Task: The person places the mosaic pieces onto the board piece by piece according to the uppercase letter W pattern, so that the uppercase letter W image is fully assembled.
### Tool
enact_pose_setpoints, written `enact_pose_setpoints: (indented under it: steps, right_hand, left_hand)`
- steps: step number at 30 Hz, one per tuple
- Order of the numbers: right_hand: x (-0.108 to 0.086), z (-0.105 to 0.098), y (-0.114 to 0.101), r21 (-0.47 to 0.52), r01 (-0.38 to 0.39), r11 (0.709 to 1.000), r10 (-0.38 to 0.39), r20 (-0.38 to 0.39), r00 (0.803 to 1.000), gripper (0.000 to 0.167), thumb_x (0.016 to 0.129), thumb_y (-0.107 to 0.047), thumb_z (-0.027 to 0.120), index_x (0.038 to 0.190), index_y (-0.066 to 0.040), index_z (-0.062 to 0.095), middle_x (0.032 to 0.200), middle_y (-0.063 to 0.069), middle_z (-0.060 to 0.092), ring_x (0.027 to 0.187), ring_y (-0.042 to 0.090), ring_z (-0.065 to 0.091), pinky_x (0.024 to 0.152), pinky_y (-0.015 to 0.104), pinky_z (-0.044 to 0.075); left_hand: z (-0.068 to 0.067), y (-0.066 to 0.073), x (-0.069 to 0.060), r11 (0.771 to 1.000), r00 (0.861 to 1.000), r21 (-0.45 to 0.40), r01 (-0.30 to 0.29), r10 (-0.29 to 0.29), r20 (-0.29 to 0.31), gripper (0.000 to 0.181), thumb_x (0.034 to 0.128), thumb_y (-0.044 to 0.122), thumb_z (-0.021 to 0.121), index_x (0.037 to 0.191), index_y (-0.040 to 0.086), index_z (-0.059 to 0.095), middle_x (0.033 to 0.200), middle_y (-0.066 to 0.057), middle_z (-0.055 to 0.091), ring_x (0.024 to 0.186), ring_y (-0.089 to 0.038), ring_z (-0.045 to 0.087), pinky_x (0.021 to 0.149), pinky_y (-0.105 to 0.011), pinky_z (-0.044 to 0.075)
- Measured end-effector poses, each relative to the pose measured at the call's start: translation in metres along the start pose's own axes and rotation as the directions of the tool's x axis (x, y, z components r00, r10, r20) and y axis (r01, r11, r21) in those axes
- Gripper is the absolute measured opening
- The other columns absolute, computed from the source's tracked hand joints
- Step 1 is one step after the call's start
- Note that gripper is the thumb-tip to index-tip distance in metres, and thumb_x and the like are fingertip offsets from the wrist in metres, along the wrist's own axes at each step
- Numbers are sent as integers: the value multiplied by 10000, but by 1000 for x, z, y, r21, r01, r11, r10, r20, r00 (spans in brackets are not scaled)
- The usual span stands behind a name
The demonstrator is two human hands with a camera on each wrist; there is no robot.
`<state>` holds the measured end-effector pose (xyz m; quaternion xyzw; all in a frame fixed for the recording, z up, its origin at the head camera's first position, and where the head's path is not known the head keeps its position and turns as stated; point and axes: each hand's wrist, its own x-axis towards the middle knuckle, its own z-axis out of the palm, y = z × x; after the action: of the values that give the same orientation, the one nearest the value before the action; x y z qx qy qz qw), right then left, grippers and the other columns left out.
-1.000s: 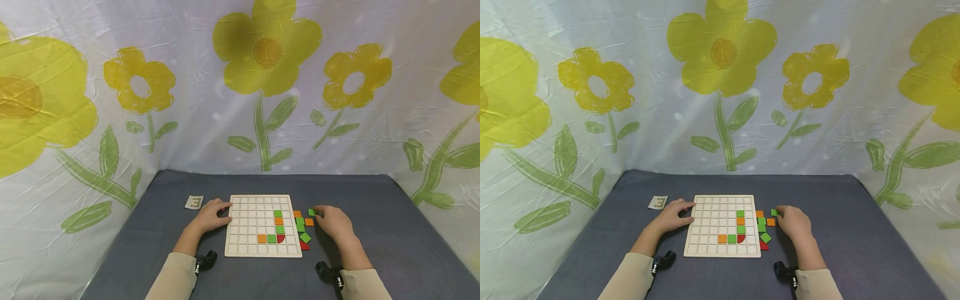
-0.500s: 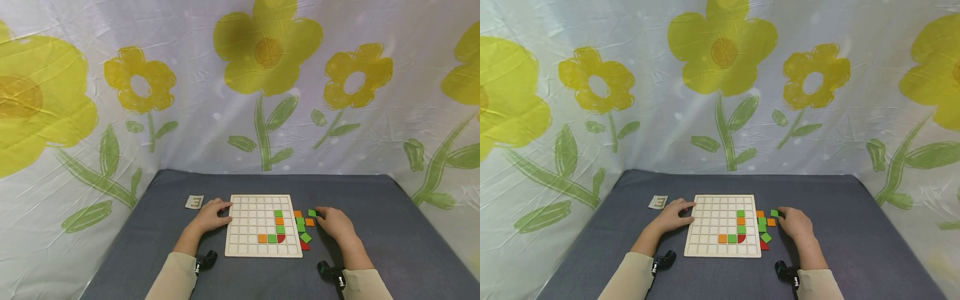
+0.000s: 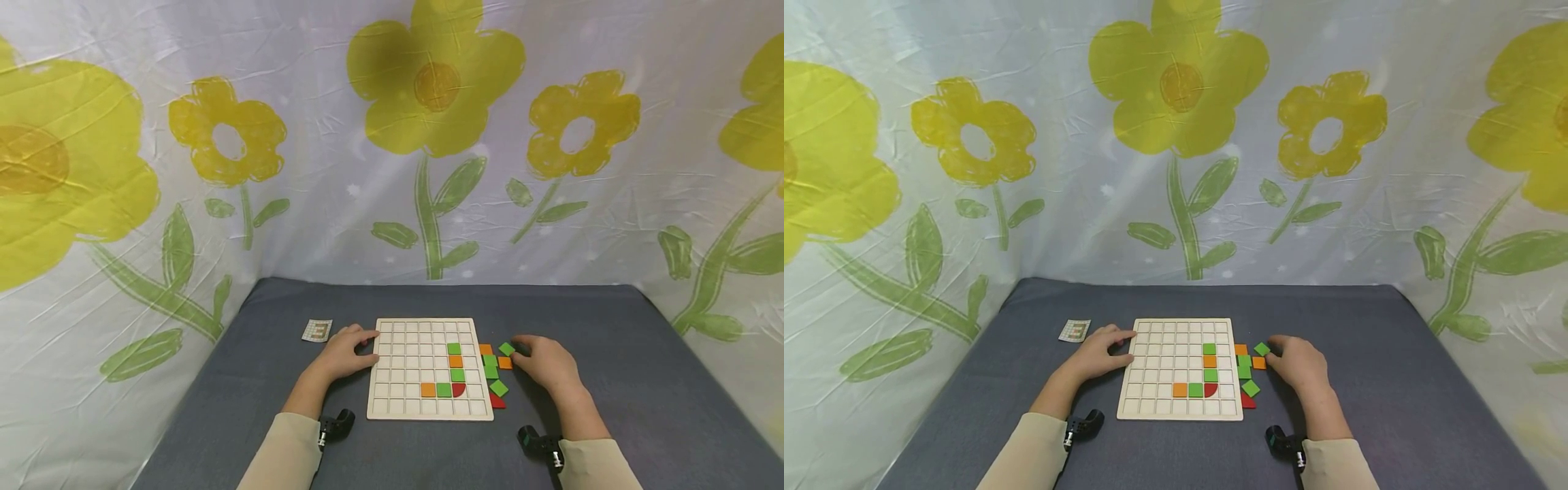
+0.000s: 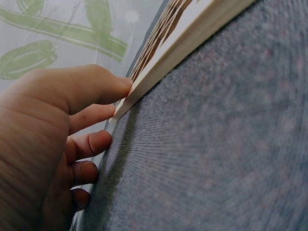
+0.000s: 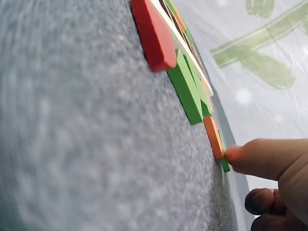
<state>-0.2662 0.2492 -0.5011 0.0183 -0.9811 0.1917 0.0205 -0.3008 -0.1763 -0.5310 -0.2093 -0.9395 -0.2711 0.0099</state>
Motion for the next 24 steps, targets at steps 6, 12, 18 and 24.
enact_pose_setpoints:
  steps: [6, 12, 18, 24]
  right_hand:
    - [1, 2, -3, -4, -8, 1000, 8, 24, 1000, 421, 946, -315, 735, 1284, -64, 729, 1278, 251, 657, 1151, 472, 608, 869, 599, 498]
    - [1, 1, -4, 13, 55, 998, -56, 39, 998, 368, 983, -174, 655, 1335, -79, 704, 1288, 230, 660, 1071, 402, 645, 805, 534, 516]
    - [-1, -2, -5, -19, 36, 999, -36, 27, 999, 320, 936, -115, 694, 1244, -47, 744, 1218, 229, 687, 994, 379, 655, 768, 522, 520]
    - [-2, -8, -5, -41, 1, 999, 0, 40, 999, 257, 907, -130, 748, 1144, -32, 738, 1122, 218, 697, 907, 361, 642, 816, 566, 513]
  left_hand:
    - [1, -2, 0, 1000, 1000, -1, 1, -1, -6, 530, 919, 355, 747, 1409, 177, 653, 949, 50, 484, 845, -164, 409, 755, -404, 358]
    - [2, -2, 0, 1000, 1000, -2, 8, -8, 4, 534, 922, 355, 749, 1418, 186, 647, 948, 57, 482, 848, -163, 408, 763, -399, 353]
    - [2, -2, 0, 1000, 1000, -5, 3, -3, 1, 530, 920, 351, 748, 1414, 186, 650, 952, 58, 485, 856, -163, 411, 772, -404, 353]
    - [2, -3, 0, 1000, 1000, -10, 4, -4, -9, 528, 914, 350, 752, 1407, 187, 656, 946, 62, 485, 857, -158, 414, 774, -405, 359]
